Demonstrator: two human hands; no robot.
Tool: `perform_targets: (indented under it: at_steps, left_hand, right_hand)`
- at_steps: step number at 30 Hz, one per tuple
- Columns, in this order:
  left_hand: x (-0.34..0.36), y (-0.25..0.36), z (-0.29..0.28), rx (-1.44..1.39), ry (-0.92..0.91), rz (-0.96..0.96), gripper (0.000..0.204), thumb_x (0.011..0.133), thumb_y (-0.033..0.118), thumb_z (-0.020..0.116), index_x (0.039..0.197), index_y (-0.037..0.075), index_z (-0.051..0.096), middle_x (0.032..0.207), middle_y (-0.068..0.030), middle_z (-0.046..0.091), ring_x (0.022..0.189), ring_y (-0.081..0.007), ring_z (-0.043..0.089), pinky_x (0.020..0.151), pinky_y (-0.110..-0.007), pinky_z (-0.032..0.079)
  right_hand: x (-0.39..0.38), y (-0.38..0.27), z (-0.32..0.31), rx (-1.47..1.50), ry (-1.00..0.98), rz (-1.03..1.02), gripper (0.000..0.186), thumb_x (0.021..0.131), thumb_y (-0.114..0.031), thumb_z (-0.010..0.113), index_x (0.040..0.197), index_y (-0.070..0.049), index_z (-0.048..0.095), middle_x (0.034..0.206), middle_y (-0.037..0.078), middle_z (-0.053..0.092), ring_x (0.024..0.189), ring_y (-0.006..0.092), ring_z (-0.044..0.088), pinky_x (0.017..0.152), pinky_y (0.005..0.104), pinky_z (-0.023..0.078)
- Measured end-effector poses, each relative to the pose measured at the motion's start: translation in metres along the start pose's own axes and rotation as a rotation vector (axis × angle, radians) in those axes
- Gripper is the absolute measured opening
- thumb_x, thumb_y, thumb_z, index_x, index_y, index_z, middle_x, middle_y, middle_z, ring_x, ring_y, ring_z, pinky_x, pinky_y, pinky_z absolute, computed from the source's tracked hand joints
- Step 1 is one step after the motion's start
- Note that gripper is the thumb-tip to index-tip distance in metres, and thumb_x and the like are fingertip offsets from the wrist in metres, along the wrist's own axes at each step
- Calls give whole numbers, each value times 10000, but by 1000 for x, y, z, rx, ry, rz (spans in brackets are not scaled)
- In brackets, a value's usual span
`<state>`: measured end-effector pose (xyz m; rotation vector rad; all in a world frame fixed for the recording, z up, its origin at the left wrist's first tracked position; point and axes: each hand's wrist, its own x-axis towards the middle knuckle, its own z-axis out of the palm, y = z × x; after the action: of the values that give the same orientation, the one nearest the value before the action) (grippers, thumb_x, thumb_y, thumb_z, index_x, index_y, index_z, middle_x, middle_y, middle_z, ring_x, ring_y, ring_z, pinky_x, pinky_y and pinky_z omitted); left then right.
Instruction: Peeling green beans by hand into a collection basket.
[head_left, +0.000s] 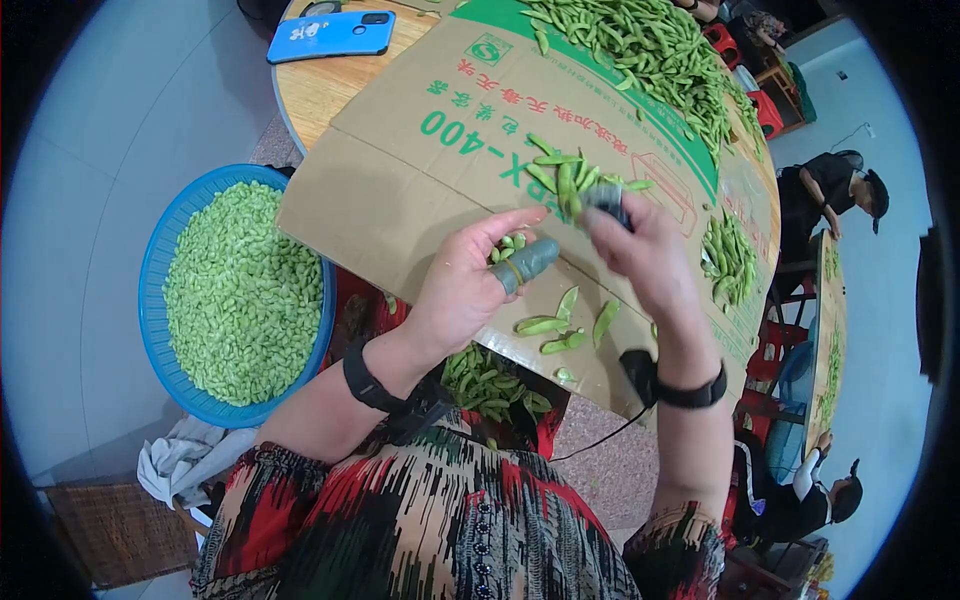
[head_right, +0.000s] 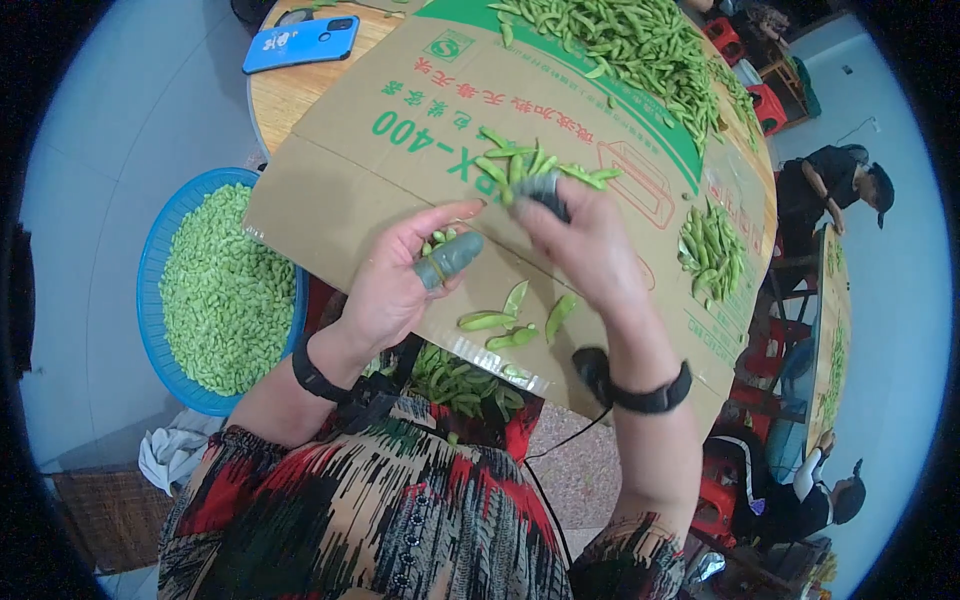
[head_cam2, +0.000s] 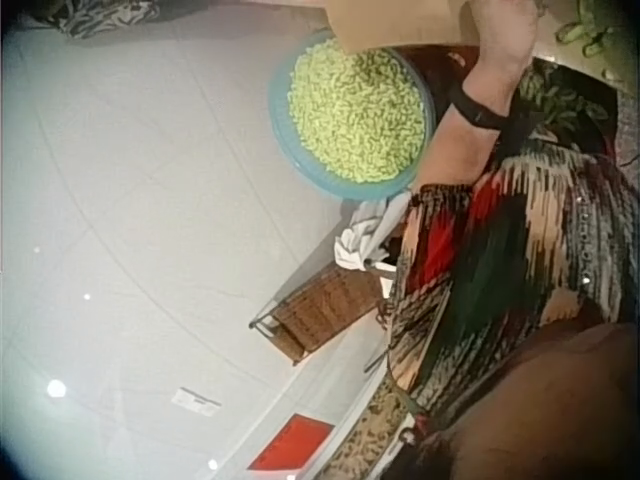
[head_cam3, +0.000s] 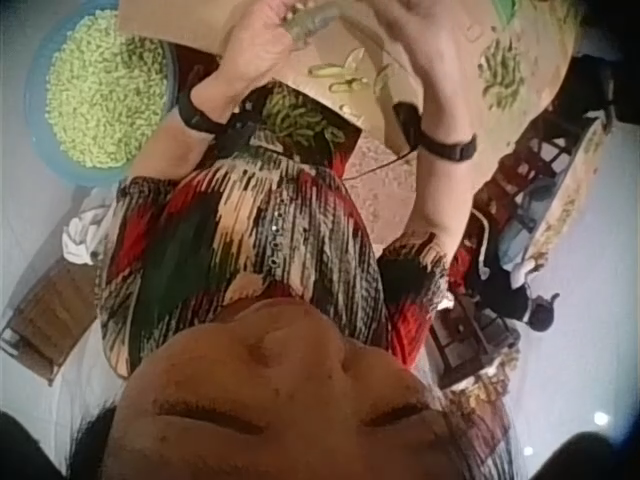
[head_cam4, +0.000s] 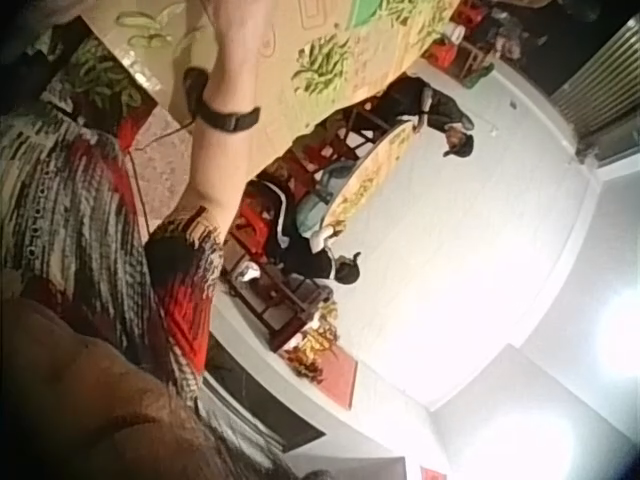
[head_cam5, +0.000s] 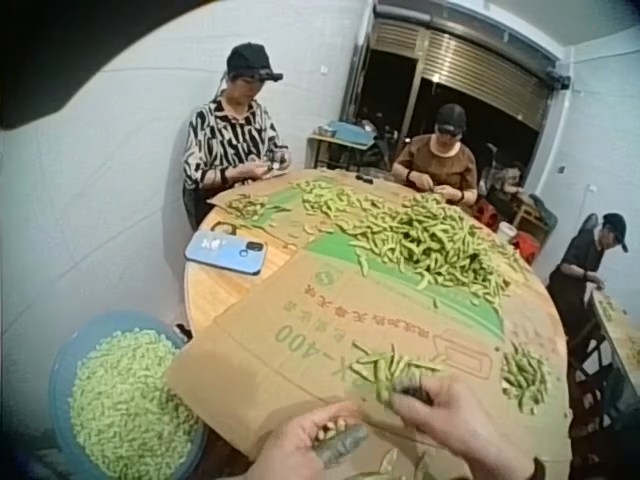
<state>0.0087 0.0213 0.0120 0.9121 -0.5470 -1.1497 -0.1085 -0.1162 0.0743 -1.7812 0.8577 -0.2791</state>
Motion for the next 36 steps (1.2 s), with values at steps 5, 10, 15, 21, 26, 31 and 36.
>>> perform_targets:
  at_steps: [5, 10, 15, 21, 26, 31, 36]
  left_hand:
    - [3, -12, 15, -113, -49, -44, 233, 844, 62, 598, 1075, 37, 591, 803, 44, 579, 610, 6, 434, 500, -143, 297]
    - [0, -11, 18, -302, -100, -86, 153, 824, -13, 569, 970, 29, 580, 819, 7, 592, 629, -2, 488, 510, -147, 369]
    - [-1, -19, 19, -208, -64, -43, 132, 822, -23, 549, 943, 23, 574, 825, 0, 591, 648, -3, 494, 490, -155, 358]
    - [-6, -18, 28, -159, -46, -18, 145, 821, -13, 532, 954, 25, 577, 832, 4, 587, 636, -9, 478, 497, -171, 361]
    - [-1, -18, 9, -415, -319, -215, 125, 855, 59, 545, 972, 26, 573, 833, 10, 589, 649, -18, 487, 549, -163, 387]
    - [-5, -15, 27, -166, -204, -93, 177, 820, 79, 632, 973, 34, 556, 875, 1, 573, 716, -36, 514, 610, -170, 418]
    - [0, -15, 21, 54, -133, 31, 170, 807, -12, 600, 971, 18, 567, 892, -10, 573, 776, -54, 531, 661, -174, 439]
  right_hand:
    - [-51, 20, 14, 354, -62, 116, 142, 863, -198, 615, 861, -57, 595, 592, -69, 475, 505, 7, 393, 446, 170, 294]
    - [-71, 26, 21, 588, -49, 132, 186, 937, -208, 484, 826, -61, 508, 607, -51, 447, 496, 17, 332, 444, 176, 261]
    - [-77, 32, 25, 637, -98, 94, 197, 957, -197, 431, 826, -61, 486, 611, -44, 437, 492, 24, 310, 444, 178, 250]
    - [-76, 38, 28, 606, -81, 61, 173, 956, -164, 432, 837, -57, 497, 626, -34, 453, 485, 23, 309, 435, 180, 251]
    - [-82, 29, 20, 894, -212, 244, 165, 950, -166, 450, 847, -58, 519, 620, -35, 458, 481, 21, 317, 433, 180, 259]
    - [-75, 28, 25, 444, 28, 115, 144, 921, -127, 502, 804, -56, 547, 598, -50, 453, 484, 21, 335, 437, 183, 265]
    - [-68, 27, 19, 648, -23, 154, 182, 914, -132, 501, 753, -58, 542, 599, -51, 475, 510, 16, 376, 460, 176, 288]
